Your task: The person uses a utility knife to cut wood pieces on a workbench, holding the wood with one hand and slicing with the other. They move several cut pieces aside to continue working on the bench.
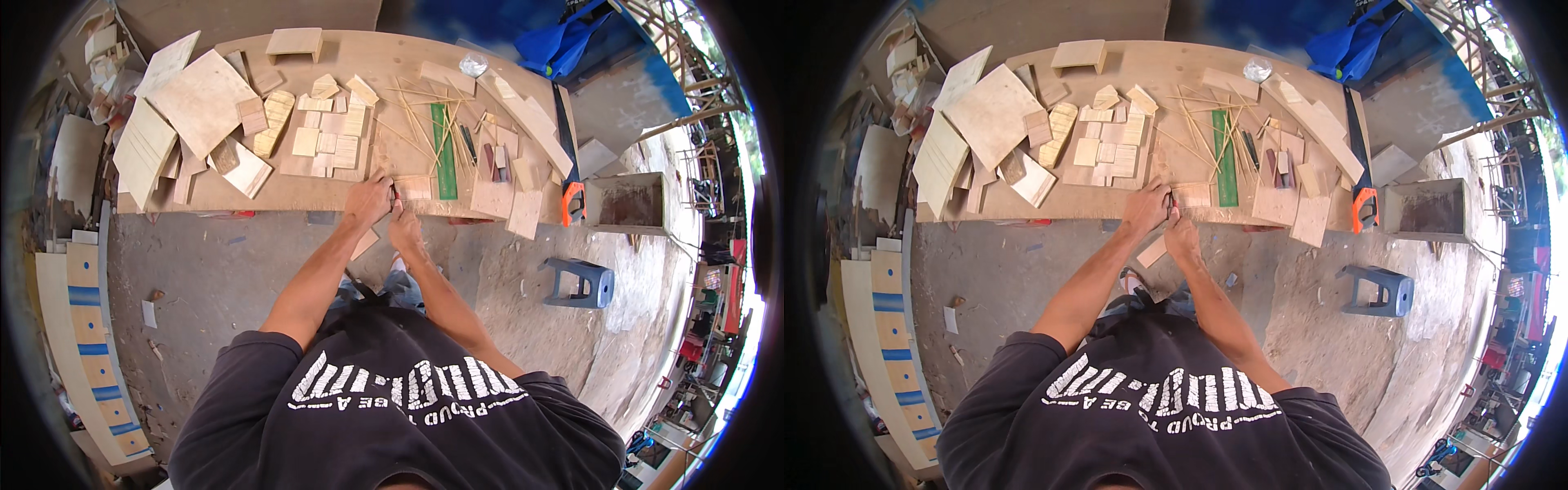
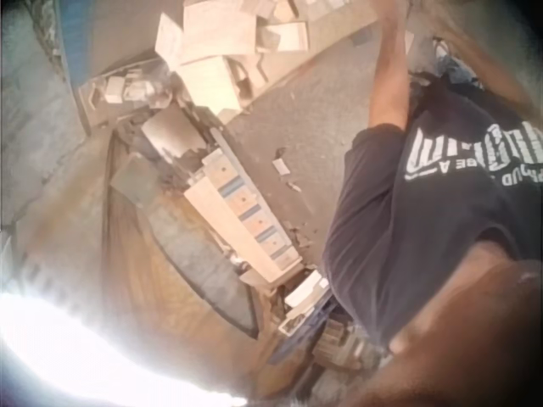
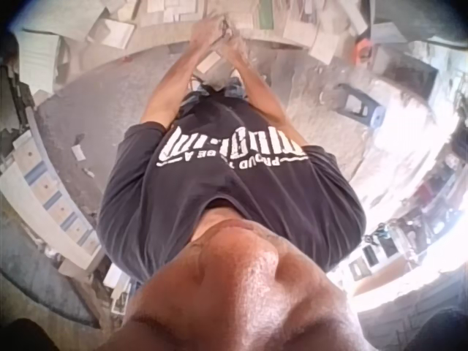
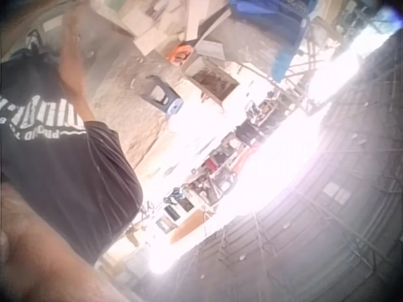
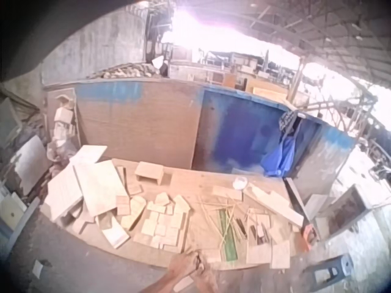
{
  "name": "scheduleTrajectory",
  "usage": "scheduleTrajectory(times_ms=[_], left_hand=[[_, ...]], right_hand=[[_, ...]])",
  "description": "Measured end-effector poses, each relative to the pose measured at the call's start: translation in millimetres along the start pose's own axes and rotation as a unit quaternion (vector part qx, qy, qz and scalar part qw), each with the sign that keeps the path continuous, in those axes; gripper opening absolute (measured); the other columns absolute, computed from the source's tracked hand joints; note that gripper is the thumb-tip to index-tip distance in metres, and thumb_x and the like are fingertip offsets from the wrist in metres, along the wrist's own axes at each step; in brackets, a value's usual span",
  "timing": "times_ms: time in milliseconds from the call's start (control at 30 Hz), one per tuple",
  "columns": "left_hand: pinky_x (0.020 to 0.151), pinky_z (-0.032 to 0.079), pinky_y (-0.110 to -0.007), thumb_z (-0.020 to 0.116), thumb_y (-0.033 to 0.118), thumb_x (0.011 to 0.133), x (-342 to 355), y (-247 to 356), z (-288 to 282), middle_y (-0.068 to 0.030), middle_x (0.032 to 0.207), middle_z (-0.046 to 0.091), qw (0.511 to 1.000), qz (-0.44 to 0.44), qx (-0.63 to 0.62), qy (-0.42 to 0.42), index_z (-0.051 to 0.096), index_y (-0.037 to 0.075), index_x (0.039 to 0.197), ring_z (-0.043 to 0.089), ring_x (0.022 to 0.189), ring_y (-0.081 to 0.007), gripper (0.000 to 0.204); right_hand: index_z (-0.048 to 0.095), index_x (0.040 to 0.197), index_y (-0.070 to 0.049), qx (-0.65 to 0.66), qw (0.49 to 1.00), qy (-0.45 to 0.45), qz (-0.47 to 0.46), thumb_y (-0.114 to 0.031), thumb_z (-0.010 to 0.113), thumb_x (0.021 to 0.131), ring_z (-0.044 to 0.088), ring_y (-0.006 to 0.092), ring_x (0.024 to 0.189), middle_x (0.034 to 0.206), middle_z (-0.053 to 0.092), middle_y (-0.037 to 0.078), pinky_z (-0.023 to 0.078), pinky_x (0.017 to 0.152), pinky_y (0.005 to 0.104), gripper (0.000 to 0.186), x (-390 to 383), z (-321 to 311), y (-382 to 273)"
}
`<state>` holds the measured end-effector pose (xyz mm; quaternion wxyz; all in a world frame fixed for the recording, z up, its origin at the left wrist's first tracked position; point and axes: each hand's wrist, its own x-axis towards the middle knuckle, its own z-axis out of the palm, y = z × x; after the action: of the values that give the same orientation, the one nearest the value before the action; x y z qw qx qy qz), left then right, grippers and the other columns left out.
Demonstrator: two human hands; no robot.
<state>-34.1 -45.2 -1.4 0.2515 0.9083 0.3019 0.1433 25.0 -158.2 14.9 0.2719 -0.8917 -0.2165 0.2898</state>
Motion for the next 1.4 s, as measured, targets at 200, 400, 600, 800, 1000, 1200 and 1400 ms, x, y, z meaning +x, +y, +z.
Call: scheduleTrajectory(times_ms=[200, 400, 600, 800, 1000, 1200, 1400], left_hand=[[0.07, 0.056, -0.045, 0.062, 0.021, 0.085, 11.9, -6.1, -2.9, -0.009, 0.102, 0.06, 0.997, 0.036, 0.016, -0.059, 0.063, 0.007, 0.093, 0.068, 0.082, -0.0331, 0.015], [0.07, 0.057, -0.048, 0.064, 0.018, 0.083, 7.5, -16.9, -3.4, -0.0134, 0.104, 0.06, 0.996, 0.043, 0.018, -0.076, 0.059, 0.006, 0.092, 0.068, 0.08, -0.0374, 0.016], [0.064, 0.056, -0.049, 0.061, 0.017, 0.087, 2.0, -15.3, -1.4, -0.015, 0.104, 0.061, 0.999, -0.012, 0.033, 0.012, 0.059, 0.005, 0.093, 0.067, 0.071, -0.0388, 0.014], [0.064, 0.058, -0.045, 0.056, 0.016, 0.091, -13.5, -3.4, -7.9, -0.009, 0.107, 0.064, 0.998, -0.02, 0.027, 0.052, 0.064, 0.008, 0.104, 0.07, 0.073, -0.034, 0.017], [0.064, 0.058, -0.042, 0.056, 0.017, 0.093, -17.7, 5.2, 2.2, -0.0009, 0.105, 0.067, 0.997, -0.006, 0.004, 0.071, 0.069, 0.015, 0.106, 0.07, 0.073, -0.0302, 0.018], [0.064, 0.056, -0.043, 0.058, 0.017, 0.093, -9.2, 5.8, 6.2, -0.0036, 0.098, 0.066, 0.998, -0.03, -0.009, 0.054, 0.07, 0.012, 0.098, 0.069, 0.075, -0.0309, 0.015], [0.064, 0.055, -0.044, 0.059, 0.015, 0.092, -3.7, 7.8, 2.5, -0.0057, 0.094, 0.066, 0.997, -0.03, -0.049, 0.06, 0.07, 0.009, 0.092, 0.068, 0.075, -0.0331, 0.013]], right_hand=[[0.069, 0.1, 0.011, 0.016, 1.0, 0.0, -0.002, -0.049, 0.034, 0.104, 0.059, 0.0571, 0.106, 0.104, 0.062, 0.041, 0.046, 0.096, 0.0582, 0.069, 5.9, -1.9, 4.3], [0.069, 0.099, 0.012, -0.004, 0.999, -0.031, -0.002, -0.052, 0.034, 0.103, 0.057, 0.0574, 0.11, 0.105, 0.06, 0.043, 0.044, 0.097, 0.0574, 0.072, 16.4, -4.6, 14.4], [0.066, 0.105, 0.013, 0.02, 0.999, -0.047, -0.005, -0.056, 0.032, 0.103, 0.054, 0.0586, 0.113, 0.108, 0.057, 0.046, 0.041, 0.1, 0.0575, 0.077, 14.0, -4.1, 13.7], [0.067, 0.106, 0.011, 0.033, 0.999, 0.018, -0.025, -0.045, 0.035, 0.105, 0.057, 0.058, 0.108, 0.104, 0.062, 0.041, 0.044, 0.097, 0.0593, 0.064, 7.2, 1.3, 11.2], [0.067, 0.097, 0.011, 0.003, 1.0, 0.005, -0.013, -0.04, 0.037, 0.106, 0.059, 0.0583, 0.102, 0.099, 0.062, 0.042, 0.045, 0.091, 0.061, 0.06, 5.3, 4.2, 11.3], [0.066, 0.085, 0.013, 0.021, 0.998, 0.01, -0.057, -0.045, 0.037, 0.105, 0.059, 0.0586, 0.095, 0.093, 0.06, 0.042, 0.045, 0.084, 0.0618, 0.069, 2.2, 11.6, 26.8], [0.067, 0.083, 0.01, 0.002, 1.0, 0.026, -0.009, -0.046, 0.038, 0.105, 0.06, 0.0577, 0.095, 0.092, 0.061, 0.041, 0.046, 0.082, 0.0619, 0.067, -1.8, 12.5, 21.7]])
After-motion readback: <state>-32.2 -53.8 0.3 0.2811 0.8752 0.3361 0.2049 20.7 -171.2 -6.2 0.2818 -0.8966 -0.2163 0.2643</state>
